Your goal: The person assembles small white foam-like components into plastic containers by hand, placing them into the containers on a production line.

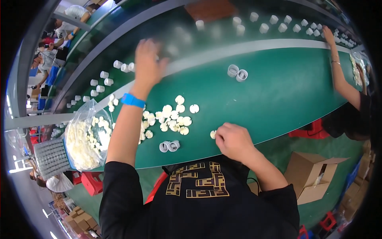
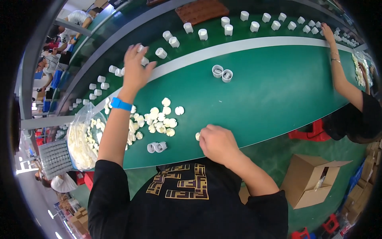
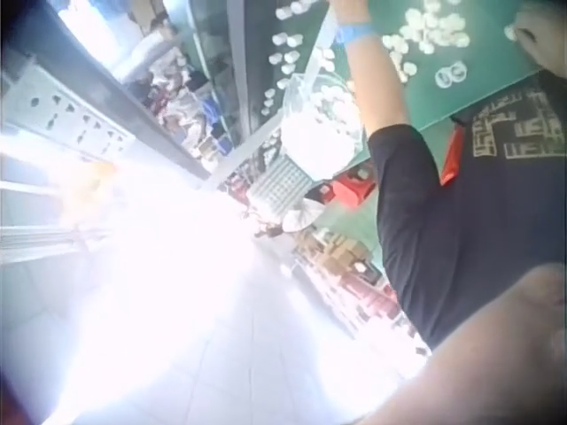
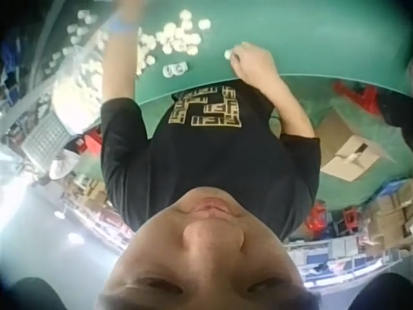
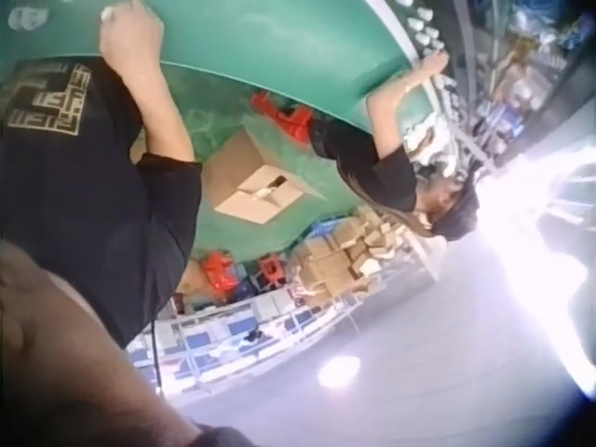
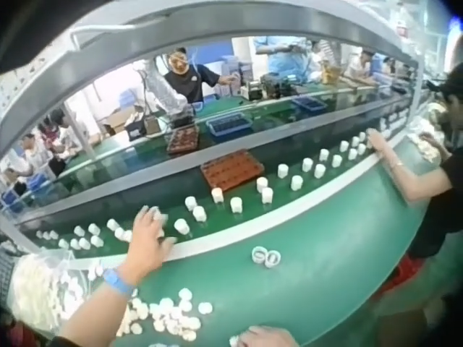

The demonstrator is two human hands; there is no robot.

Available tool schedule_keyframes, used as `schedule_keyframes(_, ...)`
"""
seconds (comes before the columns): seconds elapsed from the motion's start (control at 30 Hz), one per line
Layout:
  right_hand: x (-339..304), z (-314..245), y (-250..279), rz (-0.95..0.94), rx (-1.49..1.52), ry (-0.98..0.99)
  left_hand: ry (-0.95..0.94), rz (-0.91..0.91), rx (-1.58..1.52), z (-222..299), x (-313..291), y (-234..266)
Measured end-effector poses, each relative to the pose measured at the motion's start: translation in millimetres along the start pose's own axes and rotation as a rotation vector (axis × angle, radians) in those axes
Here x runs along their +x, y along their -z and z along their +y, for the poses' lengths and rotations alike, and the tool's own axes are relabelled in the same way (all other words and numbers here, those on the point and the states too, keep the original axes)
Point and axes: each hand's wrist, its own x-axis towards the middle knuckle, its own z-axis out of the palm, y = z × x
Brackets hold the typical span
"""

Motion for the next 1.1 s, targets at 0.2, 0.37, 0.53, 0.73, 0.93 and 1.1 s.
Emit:
schedule_keyframes(0.2,1.6,-10.4,24.9,0.047,0.057,0.028,-0.255,-0.254,-0.572,126.0,8.2,-22.6)
schedule_keyframes(0.37,11.2,-10.0,4.0,0.024,-0.039,0.051,-0.16,-0.396,-0.596,144.1,17.6,-34.9)
schedule_keyframes(0.53,20.5,-3.2,5.2,0.051,-0.007,-0.009,-0.025,-0.225,-0.632,128.8,-10.4,10.6)
schedule_keyframes(0.73,37.5,-1.7,16.8,0.051,-0.002,-0.214,0.188,-0.143,-0.861,87.5,-106.9,80.1)
schedule_keyframes(0.93,32.6,-22.1,-5.0,0.149,-0.073,-0.163,0.46,0.077,-1.22,103.2,-168.1,101.0)
schedule_keyframes(1.1,33.3,-30.8,-3.8,0.192,-0.128,-0.215,0.446,0.04,-1.461,112.9,-176.3,97.6)
